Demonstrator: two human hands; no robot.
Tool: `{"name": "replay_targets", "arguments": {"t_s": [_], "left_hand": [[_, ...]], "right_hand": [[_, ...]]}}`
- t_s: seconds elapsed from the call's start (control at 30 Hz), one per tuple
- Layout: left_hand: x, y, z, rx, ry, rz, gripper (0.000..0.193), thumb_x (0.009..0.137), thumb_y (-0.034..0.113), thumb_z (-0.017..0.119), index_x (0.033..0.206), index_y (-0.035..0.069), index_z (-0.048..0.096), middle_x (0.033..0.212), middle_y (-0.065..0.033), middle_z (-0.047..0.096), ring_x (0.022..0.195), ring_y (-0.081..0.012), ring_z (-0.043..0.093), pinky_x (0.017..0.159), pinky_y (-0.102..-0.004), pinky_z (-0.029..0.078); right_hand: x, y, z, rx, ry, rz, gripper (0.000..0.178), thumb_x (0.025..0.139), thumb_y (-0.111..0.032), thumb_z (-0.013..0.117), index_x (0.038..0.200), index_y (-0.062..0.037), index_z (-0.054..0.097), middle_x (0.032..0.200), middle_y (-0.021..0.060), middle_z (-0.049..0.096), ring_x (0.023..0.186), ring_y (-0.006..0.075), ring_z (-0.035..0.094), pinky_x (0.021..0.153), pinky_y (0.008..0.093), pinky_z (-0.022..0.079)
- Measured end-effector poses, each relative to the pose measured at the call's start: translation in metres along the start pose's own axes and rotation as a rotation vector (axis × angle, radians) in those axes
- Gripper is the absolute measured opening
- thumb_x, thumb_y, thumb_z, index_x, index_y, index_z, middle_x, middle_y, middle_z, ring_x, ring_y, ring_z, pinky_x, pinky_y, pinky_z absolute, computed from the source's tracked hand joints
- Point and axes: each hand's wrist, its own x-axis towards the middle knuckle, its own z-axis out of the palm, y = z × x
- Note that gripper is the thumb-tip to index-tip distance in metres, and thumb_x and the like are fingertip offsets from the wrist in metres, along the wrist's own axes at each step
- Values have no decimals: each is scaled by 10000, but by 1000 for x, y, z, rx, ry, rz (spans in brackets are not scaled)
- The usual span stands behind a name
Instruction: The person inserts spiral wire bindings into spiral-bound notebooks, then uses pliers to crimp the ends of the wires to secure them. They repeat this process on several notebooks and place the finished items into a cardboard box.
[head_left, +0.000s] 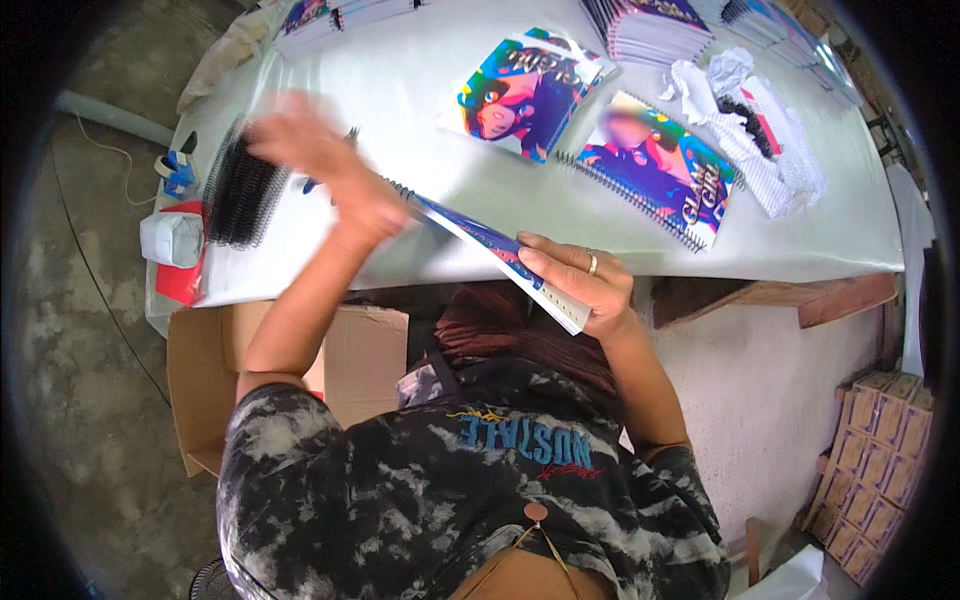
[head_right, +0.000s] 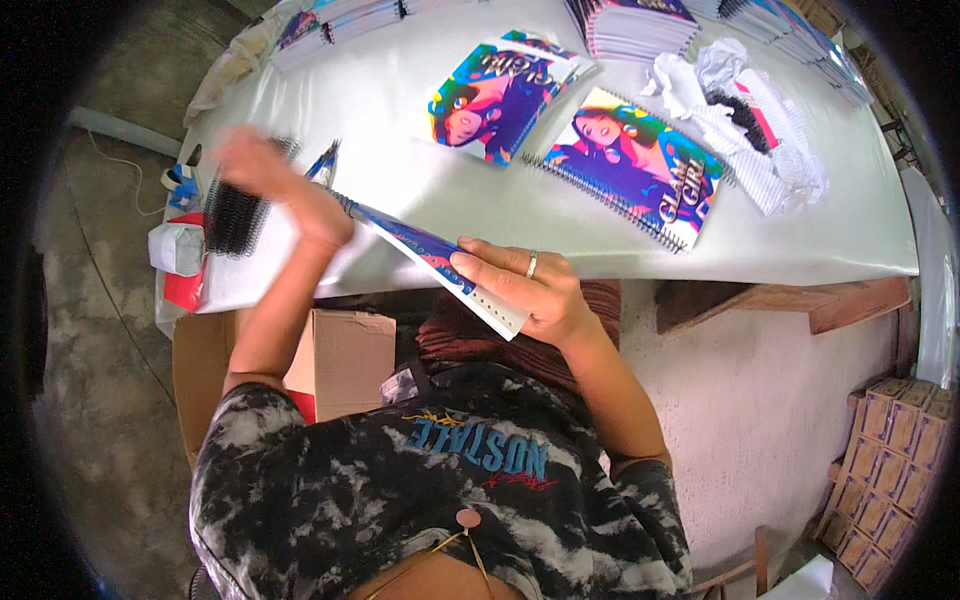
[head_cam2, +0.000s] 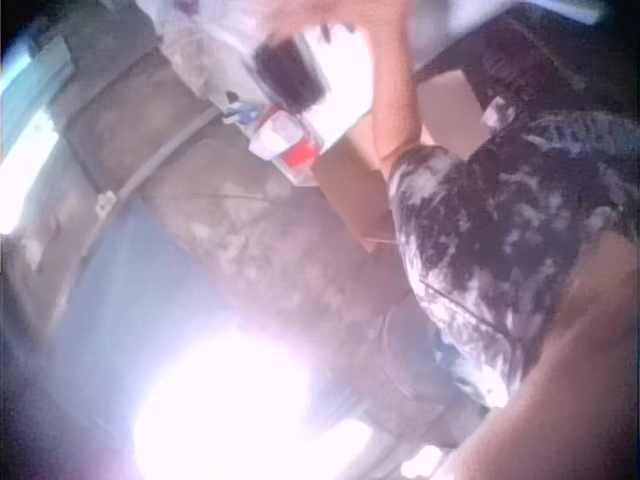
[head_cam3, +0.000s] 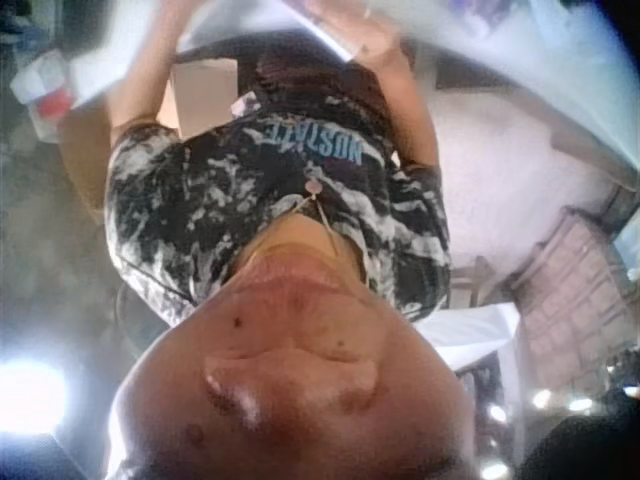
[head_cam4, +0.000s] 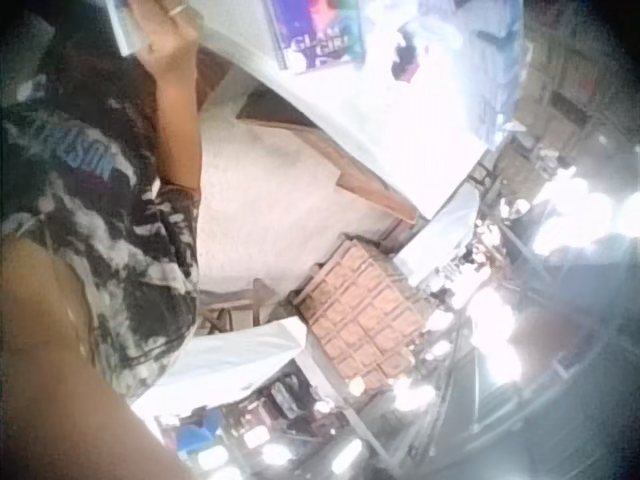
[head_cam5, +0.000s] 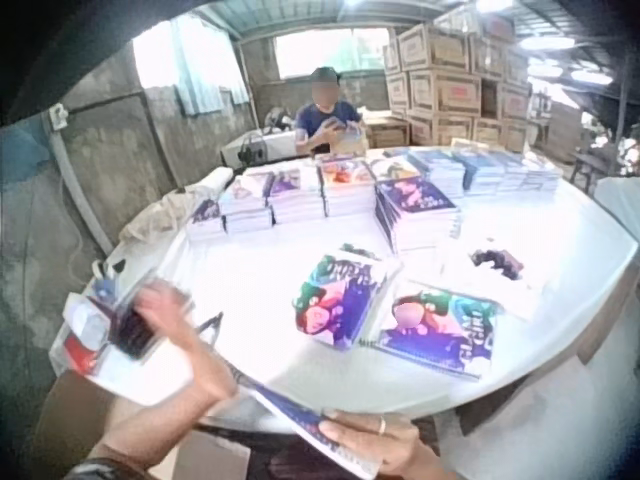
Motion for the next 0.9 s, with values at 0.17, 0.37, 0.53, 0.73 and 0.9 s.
{"name": "replay_targets", "arguments": {"t_s": [0.17, 0.37, 0.53, 0.73, 0.9], "left_hand": [[-45, -26, -5, 15, -206, 553, 1101, 715, 755, 467, 1401, -35, 124, 1325, -269, 346, 1281, -402, 263, 1043, -555, 123], [-12, 19, 7, -169, -44, 227, 969, 782, 720, 390, 1403, 6, 179, 1406, -162, 299, 1258, -333, 319, 1018, -524, 239], [-33, 16, 24, -3, 209, 297, 915, 805, 689, 391, 1353, -34, 267, 1360, -245, 335, 1226, -457, 326, 987, -642, 220], [7, 34, 5, -164, -2, 473, 1075, 682, 764, 484, 1323, -82, 309, 1352, -305, 288, 1269, -482, 242, 1027, -603, 160], [20, 32, 5, -95, -144, 169, 1110, 718, 773, 425, 1373, -78, 146, 1427, -278, 144, 1325, -410, 146, 1054, -578, 66]], "right_hand": [[0, 6, -3, 19, 59, -19, 311, 686, -59, 716, 993, -24, 674, 948, 180, 661, 823, 269, 672, 715, 322, 539], [-4, 3, -3, 25, 49, -7, 334, 688, -54, 712, 1018, -32, 669, 958, 180, 658, 807, 271, 672, 703, 328, 541], [-4, 3, -3, 64, 23, -35, 337, 689, -54, 709, 1022, -31, 666, 983, 172, 655, 814, 271, 671, 715, 326, 540], [-3, 11, -11, 34, 102, -6, 327, 699, -50, 701, 1021, -12, 660, 963, 182, 658, 827, 272, 669, 712, 314, 534], [-3, -1, 1, 10, 35, 14, 315, 696, -48, 701, 1009, -29, 672, 962, 175, 661, 823, 272, 670, 717, 323, 533]]}}
